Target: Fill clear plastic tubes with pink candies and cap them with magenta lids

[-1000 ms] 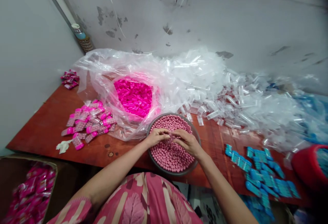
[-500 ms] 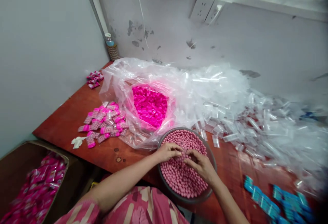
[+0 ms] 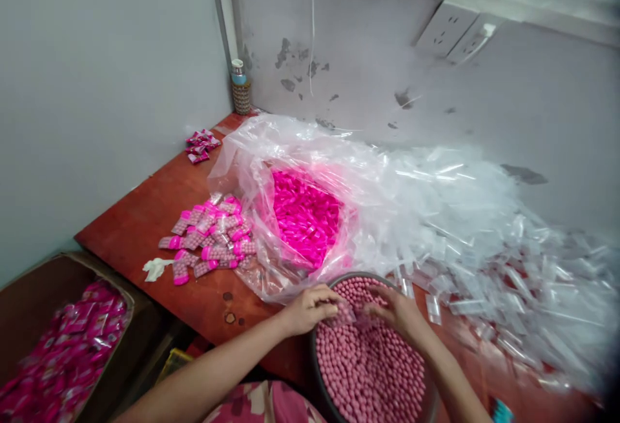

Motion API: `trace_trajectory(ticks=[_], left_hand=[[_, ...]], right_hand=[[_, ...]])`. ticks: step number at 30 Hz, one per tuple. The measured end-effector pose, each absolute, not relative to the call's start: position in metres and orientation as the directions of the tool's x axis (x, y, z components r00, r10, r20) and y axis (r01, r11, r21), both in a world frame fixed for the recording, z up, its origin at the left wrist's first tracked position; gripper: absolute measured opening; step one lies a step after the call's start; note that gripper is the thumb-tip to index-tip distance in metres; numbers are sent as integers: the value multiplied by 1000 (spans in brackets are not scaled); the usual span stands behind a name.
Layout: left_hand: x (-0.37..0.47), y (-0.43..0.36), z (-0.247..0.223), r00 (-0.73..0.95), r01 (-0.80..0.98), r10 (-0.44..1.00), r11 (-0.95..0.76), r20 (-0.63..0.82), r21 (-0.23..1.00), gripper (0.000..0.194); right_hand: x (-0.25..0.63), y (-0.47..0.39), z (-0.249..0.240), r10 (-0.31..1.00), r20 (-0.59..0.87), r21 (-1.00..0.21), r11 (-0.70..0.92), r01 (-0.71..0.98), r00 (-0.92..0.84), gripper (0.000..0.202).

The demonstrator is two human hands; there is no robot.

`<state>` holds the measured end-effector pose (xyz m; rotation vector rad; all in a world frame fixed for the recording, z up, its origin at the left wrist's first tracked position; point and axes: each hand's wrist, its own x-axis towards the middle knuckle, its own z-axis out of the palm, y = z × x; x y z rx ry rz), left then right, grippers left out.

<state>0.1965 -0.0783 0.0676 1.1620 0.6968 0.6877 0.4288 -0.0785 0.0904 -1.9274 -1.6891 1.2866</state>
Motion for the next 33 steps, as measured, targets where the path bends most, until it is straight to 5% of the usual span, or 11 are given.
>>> trace_trajectory(ticks=[3, 5, 10, 16, 20, 24, 28, 33], left_hand=[[174, -71, 64, 599, -340, 754, 544, -269, 767, 28], [161, -65, 60, 536, -433, 782, 578, -319, 692, 28], [128, -44, 48, 362, -431, 854, 509, -373, 745, 29], [103, -24, 33, 215, -327, 892, 450, -398, 831, 33], [97, -16, 29, 95, -171, 915, 403, -392, 899, 33], [99, -12, 37, 52, 9, 955, 293, -293, 956, 28], [110, -13, 53, 75, 157, 983, 154, -168, 975, 24], [128, -24, 63, 132, 288, 990, 3, -43, 958, 20]], right_hand=[[383, -6, 82, 965, -261, -745, -185, 641, -25, 30], [343, 44, 71, 982, -188, -757, -163, 633, 28, 33], [271, 134, 25, 965, -82, -546, -252, 799, 248, 39], [254, 160, -4, 946, -78, -538, -306, 785, 315, 41], [266, 139, 14, 984, 8, -665, -128, 736, 179, 38], [281, 90, 54, 977, 99, -806, 189, 561, -186, 33], [289, 38, 84, 855, 81, -782, 373, 500, -511, 29], [297, 2, 89, 803, 112, -641, 508, 575, -585, 30]])
